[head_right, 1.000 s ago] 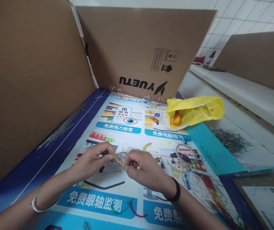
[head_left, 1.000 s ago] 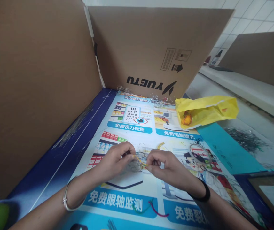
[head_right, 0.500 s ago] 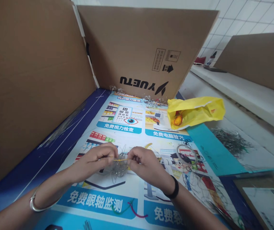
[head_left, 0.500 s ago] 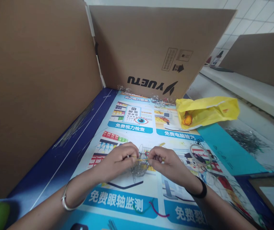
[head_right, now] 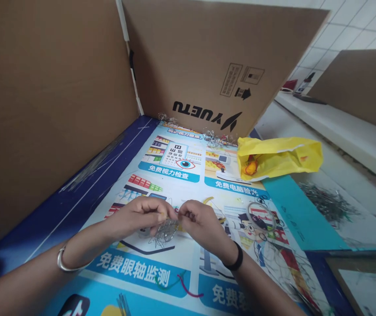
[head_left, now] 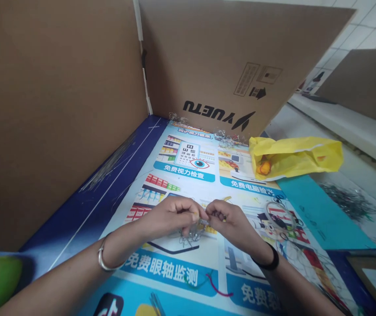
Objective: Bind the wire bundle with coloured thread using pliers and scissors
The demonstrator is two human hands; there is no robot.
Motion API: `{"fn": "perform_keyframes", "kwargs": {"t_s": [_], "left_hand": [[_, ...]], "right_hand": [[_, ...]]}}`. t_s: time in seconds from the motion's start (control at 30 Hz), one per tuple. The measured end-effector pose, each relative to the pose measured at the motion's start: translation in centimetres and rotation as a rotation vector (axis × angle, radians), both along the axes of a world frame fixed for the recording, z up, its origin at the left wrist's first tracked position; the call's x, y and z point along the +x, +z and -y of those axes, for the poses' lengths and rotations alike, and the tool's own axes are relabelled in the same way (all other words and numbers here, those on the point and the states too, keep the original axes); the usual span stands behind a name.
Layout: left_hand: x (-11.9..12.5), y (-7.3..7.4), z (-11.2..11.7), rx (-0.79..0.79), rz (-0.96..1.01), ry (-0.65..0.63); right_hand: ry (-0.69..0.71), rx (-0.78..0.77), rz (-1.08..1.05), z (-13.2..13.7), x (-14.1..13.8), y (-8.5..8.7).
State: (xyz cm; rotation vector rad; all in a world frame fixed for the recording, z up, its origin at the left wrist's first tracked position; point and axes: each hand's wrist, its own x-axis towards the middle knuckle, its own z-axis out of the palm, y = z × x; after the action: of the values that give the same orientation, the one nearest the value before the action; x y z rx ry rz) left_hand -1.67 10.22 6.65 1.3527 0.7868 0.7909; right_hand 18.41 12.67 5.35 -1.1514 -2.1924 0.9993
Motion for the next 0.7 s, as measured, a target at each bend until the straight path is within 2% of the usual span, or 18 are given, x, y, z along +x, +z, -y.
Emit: {"fn": "perform_keyframes", "kwargs": {"t_s": [0.2,0.5,0.7], "left_hand": [[-0.3,0.8,-0.2,0.250,-0.133,0.036],[-0.1,1.4,0.0,0.391,-0.218,0.047],[0.0,0.8,0.1,0.428,-0.186,0.046]], "right_hand": [[0.000,-0.024,-0.003,-0.1,-0.1,-0.2],[0.000,-0.076,-0.030,-0.2,-0.6,-0.8],[0.052,-0.060,-0.055,0.1,-0.9,-1.7]]}}
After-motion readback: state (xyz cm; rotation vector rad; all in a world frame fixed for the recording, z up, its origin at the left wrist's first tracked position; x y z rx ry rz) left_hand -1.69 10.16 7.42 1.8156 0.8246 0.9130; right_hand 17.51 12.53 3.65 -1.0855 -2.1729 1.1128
